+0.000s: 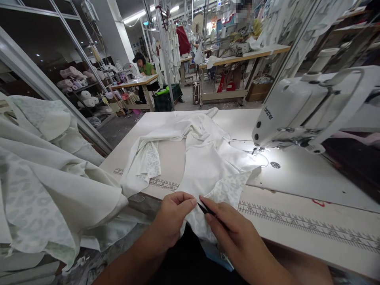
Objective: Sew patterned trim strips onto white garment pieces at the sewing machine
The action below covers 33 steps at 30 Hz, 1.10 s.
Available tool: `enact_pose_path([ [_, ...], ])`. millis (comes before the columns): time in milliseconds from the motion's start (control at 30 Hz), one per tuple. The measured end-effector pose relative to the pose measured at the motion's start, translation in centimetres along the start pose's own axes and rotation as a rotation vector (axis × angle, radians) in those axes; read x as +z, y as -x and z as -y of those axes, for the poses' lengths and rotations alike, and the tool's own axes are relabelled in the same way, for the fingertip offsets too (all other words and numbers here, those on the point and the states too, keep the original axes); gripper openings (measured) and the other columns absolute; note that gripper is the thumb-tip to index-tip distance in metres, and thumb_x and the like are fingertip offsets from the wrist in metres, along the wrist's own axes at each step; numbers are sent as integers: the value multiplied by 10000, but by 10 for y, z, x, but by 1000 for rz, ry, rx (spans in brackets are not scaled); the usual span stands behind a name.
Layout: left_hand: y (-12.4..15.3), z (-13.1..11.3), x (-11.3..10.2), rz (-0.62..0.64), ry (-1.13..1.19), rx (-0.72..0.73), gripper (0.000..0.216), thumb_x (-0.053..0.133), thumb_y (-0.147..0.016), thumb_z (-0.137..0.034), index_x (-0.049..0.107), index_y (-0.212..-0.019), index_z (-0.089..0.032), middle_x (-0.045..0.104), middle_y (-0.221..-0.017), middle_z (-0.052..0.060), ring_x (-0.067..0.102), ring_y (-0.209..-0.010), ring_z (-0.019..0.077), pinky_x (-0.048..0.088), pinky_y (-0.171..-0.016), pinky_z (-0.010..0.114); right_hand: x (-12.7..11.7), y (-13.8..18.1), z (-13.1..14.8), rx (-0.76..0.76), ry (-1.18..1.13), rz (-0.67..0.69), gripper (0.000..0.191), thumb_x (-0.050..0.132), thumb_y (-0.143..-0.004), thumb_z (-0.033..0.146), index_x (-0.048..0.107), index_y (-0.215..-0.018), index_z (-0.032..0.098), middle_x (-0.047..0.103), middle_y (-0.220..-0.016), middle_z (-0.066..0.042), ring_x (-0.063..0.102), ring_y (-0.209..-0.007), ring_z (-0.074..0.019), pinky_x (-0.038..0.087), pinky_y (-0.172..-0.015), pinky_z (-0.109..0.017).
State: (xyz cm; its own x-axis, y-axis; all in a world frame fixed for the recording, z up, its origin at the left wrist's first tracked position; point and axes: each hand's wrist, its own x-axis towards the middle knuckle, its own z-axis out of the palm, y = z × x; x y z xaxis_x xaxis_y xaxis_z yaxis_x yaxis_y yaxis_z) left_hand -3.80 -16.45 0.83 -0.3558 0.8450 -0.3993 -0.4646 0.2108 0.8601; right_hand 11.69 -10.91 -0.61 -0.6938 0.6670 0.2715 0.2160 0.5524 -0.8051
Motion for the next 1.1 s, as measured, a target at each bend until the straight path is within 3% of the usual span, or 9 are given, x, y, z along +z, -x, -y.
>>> enact_pose_path([
  [367,-2,0,1,41,29,-27,275,817,-572,-316,621,-594,-125,550,-531,-25,452,-514,78,349,-552,223,-4,0,-5,-70,-17,35,409,423,-978,229,481,-1374,312,593,-785,-5,589,-726,-145,520,-648,-281],
  [667,-2,-5,2,66,77,-100,281,837,-540,-297,627,-590,-116,570,-519,-12,473,-490,78,363,-523,214,-12,-4,-6,-125,8,36,381,437,-965,234,550,-1322,305,588,-731,-7,586,-685,-153,511,-599,-275],
  [900,4,10,0,145,-99,27,231,776,-676,-339,700,-678,-121,608,-609,10,502,-586,109,388,-599,237,-7,-3,-6,89,-147,-3,371,462,-954,345,571,-1306,299,691,-970,-39,656,-860,-179,553,-747,-305],
  [1100,5,14,-3,165,-147,60,219,744,-738,-338,708,-727,-122,612,-652,11,495,-631,112,384,-635,238,-10,-7,-9,242,-270,-148,462,566,-895,420,544,-1329,261,655,-1208,-71,621,-1085,-226,493,-962,-395],
])
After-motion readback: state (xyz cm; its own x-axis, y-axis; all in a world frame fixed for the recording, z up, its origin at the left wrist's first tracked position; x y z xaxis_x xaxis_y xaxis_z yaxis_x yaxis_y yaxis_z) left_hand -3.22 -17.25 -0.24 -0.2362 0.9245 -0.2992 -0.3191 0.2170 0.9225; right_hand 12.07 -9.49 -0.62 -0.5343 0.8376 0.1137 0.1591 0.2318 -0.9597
